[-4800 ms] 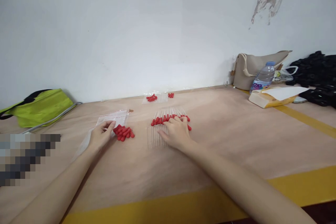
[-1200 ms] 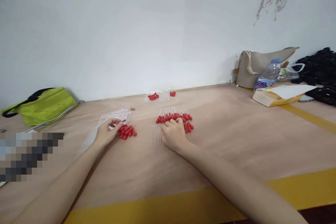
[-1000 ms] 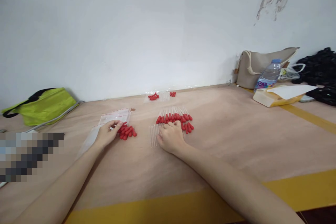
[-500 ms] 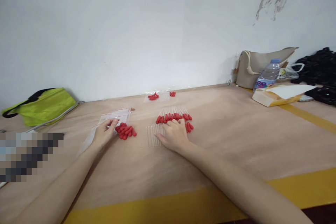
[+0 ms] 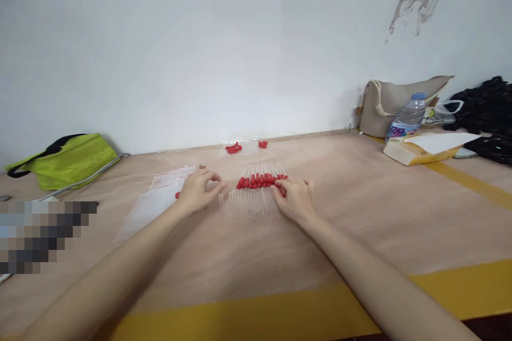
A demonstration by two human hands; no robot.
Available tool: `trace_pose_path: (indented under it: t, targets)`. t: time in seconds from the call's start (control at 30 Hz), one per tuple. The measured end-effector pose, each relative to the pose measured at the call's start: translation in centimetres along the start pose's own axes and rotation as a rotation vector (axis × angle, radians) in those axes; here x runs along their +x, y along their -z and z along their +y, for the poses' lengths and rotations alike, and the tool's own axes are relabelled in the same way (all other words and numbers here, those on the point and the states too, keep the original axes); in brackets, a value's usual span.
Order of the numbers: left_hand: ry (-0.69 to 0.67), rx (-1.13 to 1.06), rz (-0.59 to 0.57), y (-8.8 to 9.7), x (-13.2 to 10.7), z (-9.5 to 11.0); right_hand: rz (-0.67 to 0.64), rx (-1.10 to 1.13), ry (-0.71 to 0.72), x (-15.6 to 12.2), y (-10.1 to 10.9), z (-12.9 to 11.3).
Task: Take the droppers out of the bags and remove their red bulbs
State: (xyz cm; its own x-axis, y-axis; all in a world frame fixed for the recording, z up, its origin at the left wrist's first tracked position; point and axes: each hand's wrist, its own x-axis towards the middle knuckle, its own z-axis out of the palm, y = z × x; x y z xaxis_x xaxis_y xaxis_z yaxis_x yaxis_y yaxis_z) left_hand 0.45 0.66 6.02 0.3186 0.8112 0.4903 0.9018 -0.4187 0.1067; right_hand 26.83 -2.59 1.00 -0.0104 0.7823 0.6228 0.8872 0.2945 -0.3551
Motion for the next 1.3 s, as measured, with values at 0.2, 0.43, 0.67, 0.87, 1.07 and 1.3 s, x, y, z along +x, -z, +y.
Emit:
trace_pose_path:
  t: [0.2, 0.43, 0.67, 0.87, 1.07, 1.3]
  targets:
    - [0.086, -0.061, -0.186, -3.5, 3.6, 2.9, 0.009, -0.014, 0.027, -0.6, 0.2, 0.3]
    - [0.181, -0.122, -0.158, -4.4, 3.5, 2.6, 0.031, 0.016, 0.057, -0.8, 0.1, 0.2]
    - [-0.029, -0.191, 0.013, -1.1, -2.7, 2.4, 0.135, 0.149, 0.265, -1.3, 0.0, -0.7]
    - [-0.293, -0.135, 0.134, -0.7, -7.3, 2.1, 0.006, 0.108, 0.582, -2.0, 0.2, -3.1]
    - [-0.33, -0.166, 0.16, -1.2, -7.5, 1.9, -0.026, 0.085, 0.637, -2.6, -0.6, -3.8]
    - [-0.336, -0.152, 0.068, -1.3, -7.1, 2.2, -0.08, 0.073, 0.63, -2.7, -0.9, -4.0]
